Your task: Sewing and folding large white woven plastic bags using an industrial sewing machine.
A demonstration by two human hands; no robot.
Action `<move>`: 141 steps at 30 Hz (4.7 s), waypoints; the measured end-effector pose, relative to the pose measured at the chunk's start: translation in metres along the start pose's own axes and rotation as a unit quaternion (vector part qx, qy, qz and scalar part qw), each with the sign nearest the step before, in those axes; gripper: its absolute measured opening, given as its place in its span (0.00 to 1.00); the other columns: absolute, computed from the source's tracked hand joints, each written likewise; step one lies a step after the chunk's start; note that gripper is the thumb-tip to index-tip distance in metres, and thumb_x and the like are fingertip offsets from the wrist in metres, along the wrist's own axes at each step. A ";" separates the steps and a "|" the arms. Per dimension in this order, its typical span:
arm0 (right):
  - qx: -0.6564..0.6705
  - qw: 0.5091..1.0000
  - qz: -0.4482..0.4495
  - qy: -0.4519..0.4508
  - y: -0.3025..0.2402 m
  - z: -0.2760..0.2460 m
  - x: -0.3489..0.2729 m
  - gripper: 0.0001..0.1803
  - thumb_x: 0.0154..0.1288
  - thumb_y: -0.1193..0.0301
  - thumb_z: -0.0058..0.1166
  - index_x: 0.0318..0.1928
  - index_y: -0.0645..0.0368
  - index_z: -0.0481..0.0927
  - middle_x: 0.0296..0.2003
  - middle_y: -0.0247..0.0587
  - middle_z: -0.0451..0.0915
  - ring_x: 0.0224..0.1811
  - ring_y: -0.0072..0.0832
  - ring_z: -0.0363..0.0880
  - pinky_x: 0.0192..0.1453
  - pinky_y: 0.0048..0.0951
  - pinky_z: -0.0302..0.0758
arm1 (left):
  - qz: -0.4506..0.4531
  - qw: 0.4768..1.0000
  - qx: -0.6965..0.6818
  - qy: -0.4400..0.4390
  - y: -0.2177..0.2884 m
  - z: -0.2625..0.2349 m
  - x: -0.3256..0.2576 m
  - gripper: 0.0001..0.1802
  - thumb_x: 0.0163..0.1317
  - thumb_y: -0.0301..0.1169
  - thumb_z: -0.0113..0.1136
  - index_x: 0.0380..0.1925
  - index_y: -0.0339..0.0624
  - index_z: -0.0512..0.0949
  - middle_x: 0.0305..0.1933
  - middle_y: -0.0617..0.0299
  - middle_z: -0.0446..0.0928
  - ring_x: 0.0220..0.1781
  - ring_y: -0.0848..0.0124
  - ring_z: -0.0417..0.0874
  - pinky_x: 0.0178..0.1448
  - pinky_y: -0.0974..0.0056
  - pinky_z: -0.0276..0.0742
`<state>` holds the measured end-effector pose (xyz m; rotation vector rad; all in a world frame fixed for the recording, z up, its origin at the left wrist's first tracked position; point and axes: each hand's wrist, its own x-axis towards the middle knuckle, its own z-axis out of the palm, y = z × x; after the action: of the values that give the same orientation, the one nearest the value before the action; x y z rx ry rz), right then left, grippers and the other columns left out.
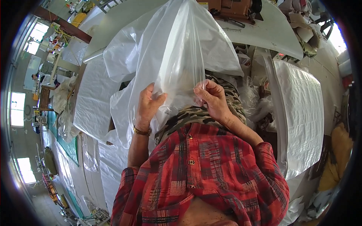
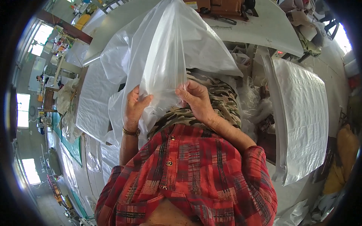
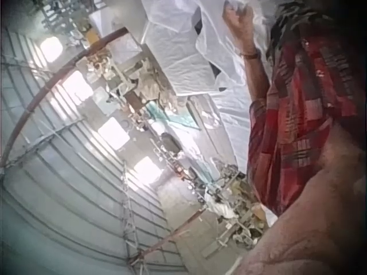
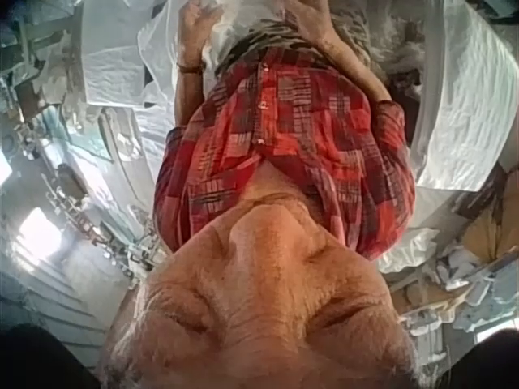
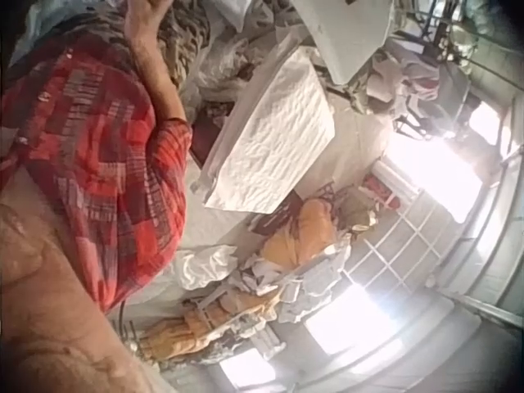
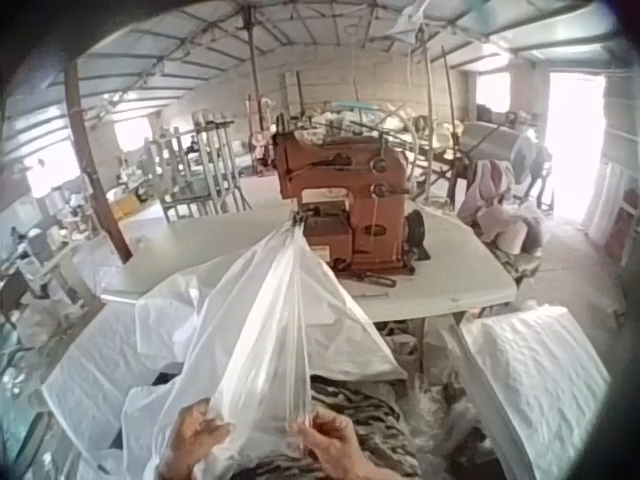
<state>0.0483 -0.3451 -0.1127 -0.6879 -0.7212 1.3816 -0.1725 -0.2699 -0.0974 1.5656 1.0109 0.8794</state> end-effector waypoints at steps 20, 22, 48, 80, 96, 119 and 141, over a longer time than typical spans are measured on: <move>-0.659 0.679 -0.222 -0.235 -0.026 0.034 0.006 0.10 0.60 0.69 0.59 0.33 0.60 0.71 0.19 0.41 0.76 0.25 0.42 0.79 0.39 0.39 0.77 | 0.120 0.977 0.162 -0.072 0.039 0.026 -0.012 0.03 0.62 0.19 0.54 0.36 0.32 0.75 0.28 0.53 0.75 0.29 0.69 0.76 0.36 0.68 0.72; -0.636 0.688 -0.257 -0.236 -0.022 0.034 0.005 0.11 0.60 0.68 0.58 0.33 0.60 0.71 0.18 0.42 0.75 0.23 0.42 0.79 0.36 0.39 0.77 | 0.136 0.975 0.163 -0.060 0.042 0.026 -0.014 0.03 0.63 0.20 0.54 0.36 0.32 0.76 0.29 0.56 0.77 0.30 0.73 0.75 0.36 0.69 0.72; -0.586 0.714 -0.329 -0.199 0.028 -0.010 0.040 0.22 0.58 0.67 0.59 0.54 0.58 0.75 0.53 0.45 0.77 0.54 0.42 0.76 0.59 0.42 0.72 | 0.009 0.987 -0.128 0.098 0.051 0.039 -0.008 0.06 0.62 0.27 0.65 0.31 0.38 0.79 0.27 0.73 0.76 0.29 0.86 0.71 0.35 0.78 0.65; -0.612 0.763 -0.203 -0.045 -0.007 -0.063 0.046 0.11 0.68 0.67 0.52 0.36 0.64 0.72 0.27 0.45 0.77 0.31 0.46 0.78 0.36 0.38 0.72 | 0.047 0.999 0.022 0.004 0.042 0.052 -0.002 0.08 0.62 0.26 0.64 0.27 0.37 0.75 0.22 0.77 0.70 0.24 0.87 0.66 0.28 0.78 0.61; -0.527 0.817 -0.134 -0.194 -0.037 0.012 -0.006 0.08 0.64 0.72 0.53 0.35 0.62 0.69 0.26 0.51 0.76 0.31 0.52 0.77 0.33 0.44 0.72 | 0.122 0.982 0.136 -0.045 0.051 0.057 -0.001 0.03 0.61 0.20 0.58 0.33 0.34 0.74 0.22 0.59 0.73 0.24 0.77 0.72 0.29 0.70 0.68; -0.571 0.771 -0.283 -0.007 0.039 -0.041 0.058 0.48 0.58 0.55 0.64 0.72 0.55 0.52 0.68 0.55 0.56 0.70 0.51 0.53 0.69 0.49 0.56 | 0.134 0.973 0.156 0.106 0.076 -0.020 0.003 0.03 0.63 0.23 0.60 0.33 0.33 0.77 0.23 0.75 0.68 0.25 0.86 0.62 0.28 0.77 0.58; -0.457 0.775 -0.084 -0.428 0.171 0.081 0.122 0.29 0.58 0.60 0.59 0.55 0.64 0.70 0.54 0.57 0.72 0.60 0.45 0.70 0.63 0.40 0.66 | 0.355 0.728 0.568 -0.149 0.068 -0.042 0.023 0.07 0.51 0.24 0.53 0.32 0.36 0.72 0.30 0.56 0.73 0.34 0.60 0.78 0.37 0.59 0.75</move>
<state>-0.1134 -0.2107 -0.1920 -0.6640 -2.2276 1.0744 -0.1907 -0.2412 -0.0209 3.1752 0.6753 0.3697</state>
